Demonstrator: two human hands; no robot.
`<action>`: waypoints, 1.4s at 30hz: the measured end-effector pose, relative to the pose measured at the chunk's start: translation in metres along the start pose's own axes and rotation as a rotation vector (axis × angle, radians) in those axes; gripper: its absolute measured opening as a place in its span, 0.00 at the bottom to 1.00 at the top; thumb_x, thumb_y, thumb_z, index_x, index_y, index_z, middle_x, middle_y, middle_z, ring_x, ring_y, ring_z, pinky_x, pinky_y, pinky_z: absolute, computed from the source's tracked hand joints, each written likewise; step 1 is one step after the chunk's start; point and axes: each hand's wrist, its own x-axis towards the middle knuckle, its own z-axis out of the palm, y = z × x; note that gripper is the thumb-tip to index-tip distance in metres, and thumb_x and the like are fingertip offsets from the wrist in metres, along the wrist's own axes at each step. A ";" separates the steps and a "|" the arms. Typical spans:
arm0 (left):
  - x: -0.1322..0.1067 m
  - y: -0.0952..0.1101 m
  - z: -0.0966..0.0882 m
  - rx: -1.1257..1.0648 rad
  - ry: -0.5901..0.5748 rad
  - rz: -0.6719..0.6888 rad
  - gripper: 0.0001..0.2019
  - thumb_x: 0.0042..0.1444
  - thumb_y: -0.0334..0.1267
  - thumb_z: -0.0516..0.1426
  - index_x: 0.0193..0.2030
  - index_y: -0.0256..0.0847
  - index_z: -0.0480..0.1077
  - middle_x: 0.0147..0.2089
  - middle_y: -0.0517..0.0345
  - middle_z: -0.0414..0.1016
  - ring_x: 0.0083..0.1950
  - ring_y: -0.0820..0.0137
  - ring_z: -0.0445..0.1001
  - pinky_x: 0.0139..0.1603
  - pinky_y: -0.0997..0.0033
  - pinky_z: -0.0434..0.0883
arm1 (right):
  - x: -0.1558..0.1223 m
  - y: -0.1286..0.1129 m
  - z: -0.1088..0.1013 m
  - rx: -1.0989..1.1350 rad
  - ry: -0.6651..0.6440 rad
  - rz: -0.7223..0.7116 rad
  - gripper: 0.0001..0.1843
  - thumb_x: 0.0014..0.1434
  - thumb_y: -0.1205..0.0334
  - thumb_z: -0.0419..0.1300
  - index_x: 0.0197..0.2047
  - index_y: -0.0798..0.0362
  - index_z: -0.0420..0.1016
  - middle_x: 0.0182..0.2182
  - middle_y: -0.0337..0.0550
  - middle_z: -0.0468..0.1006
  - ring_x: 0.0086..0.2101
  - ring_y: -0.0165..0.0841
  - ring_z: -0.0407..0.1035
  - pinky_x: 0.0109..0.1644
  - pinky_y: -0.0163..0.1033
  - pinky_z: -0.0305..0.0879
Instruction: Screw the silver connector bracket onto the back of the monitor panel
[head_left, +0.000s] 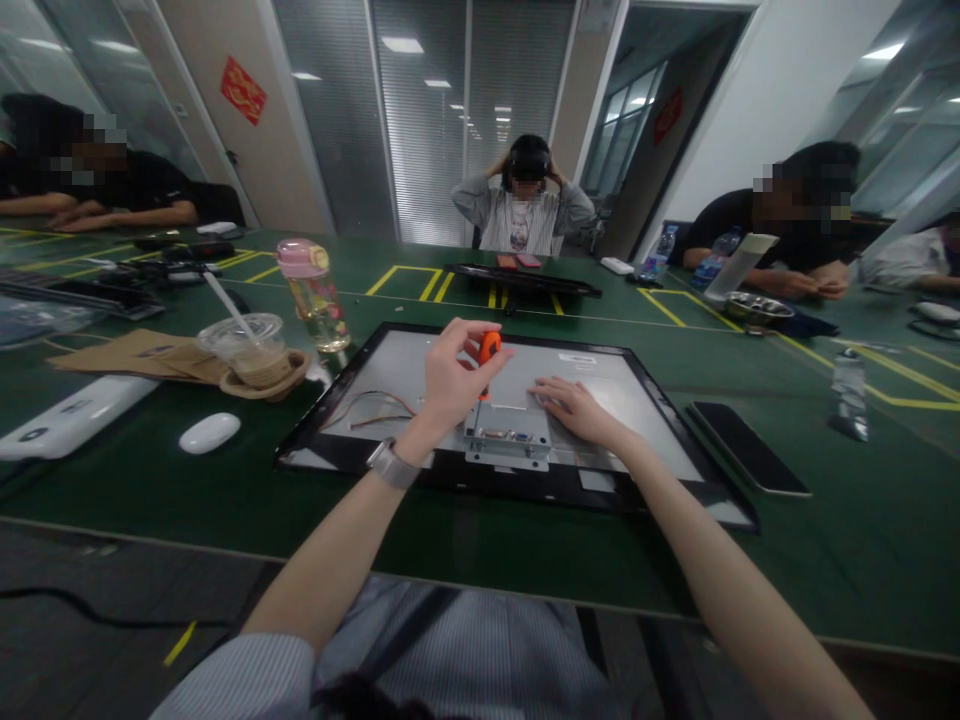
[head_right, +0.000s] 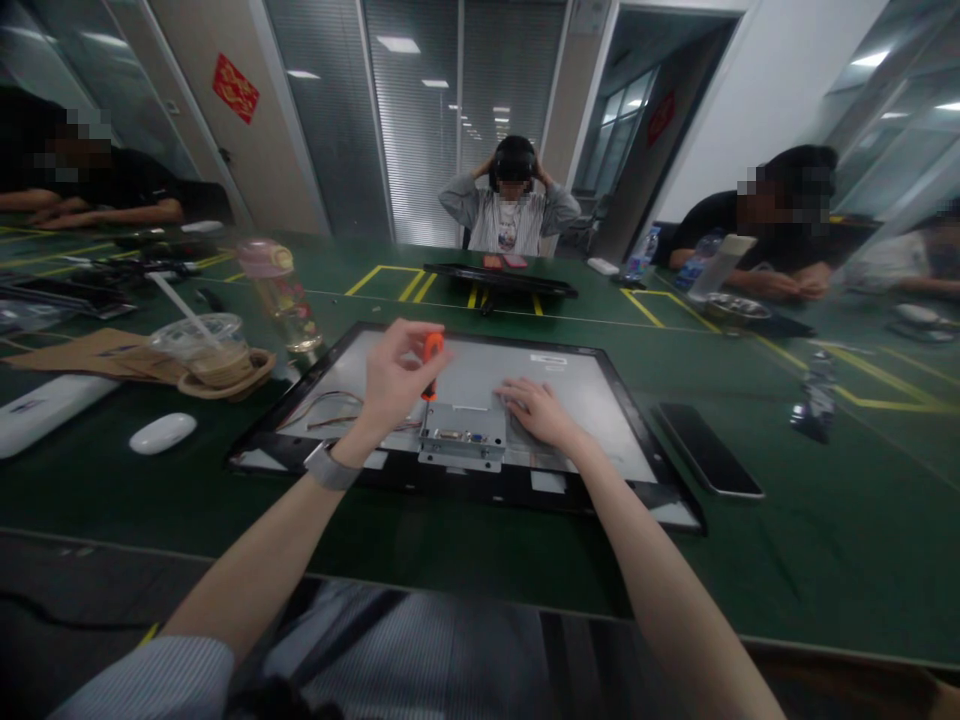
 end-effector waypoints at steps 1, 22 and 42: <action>-0.001 -0.001 0.000 0.029 0.002 0.039 0.11 0.55 0.37 0.67 0.45 0.41 0.75 0.38 0.59 0.74 0.31 0.77 0.72 0.22 0.84 0.66 | 0.000 0.000 0.000 0.000 0.001 0.003 0.24 0.72 0.59 0.49 0.67 0.38 0.71 0.69 0.44 0.67 0.69 0.51 0.56 0.68 0.72 0.52; -0.016 -0.006 0.013 0.159 0.021 0.308 0.07 0.59 0.32 0.63 0.41 0.40 0.70 0.37 0.61 0.69 0.33 0.78 0.70 0.27 0.82 0.69 | 0.000 0.001 0.000 0.005 -0.018 0.007 0.24 0.72 0.59 0.49 0.67 0.40 0.70 0.70 0.46 0.65 0.70 0.51 0.55 0.68 0.73 0.50; -0.016 -0.009 0.013 0.166 0.064 0.368 0.10 0.57 0.28 0.65 0.41 0.40 0.69 0.35 0.64 0.67 0.33 0.79 0.70 0.25 0.87 0.68 | 0.001 0.002 0.001 0.003 -0.014 0.005 0.24 0.72 0.61 0.49 0.67 0.40 0.70 0.70 0.45 0.65 0.70 0.52 0.54 0.68 0.74 0.50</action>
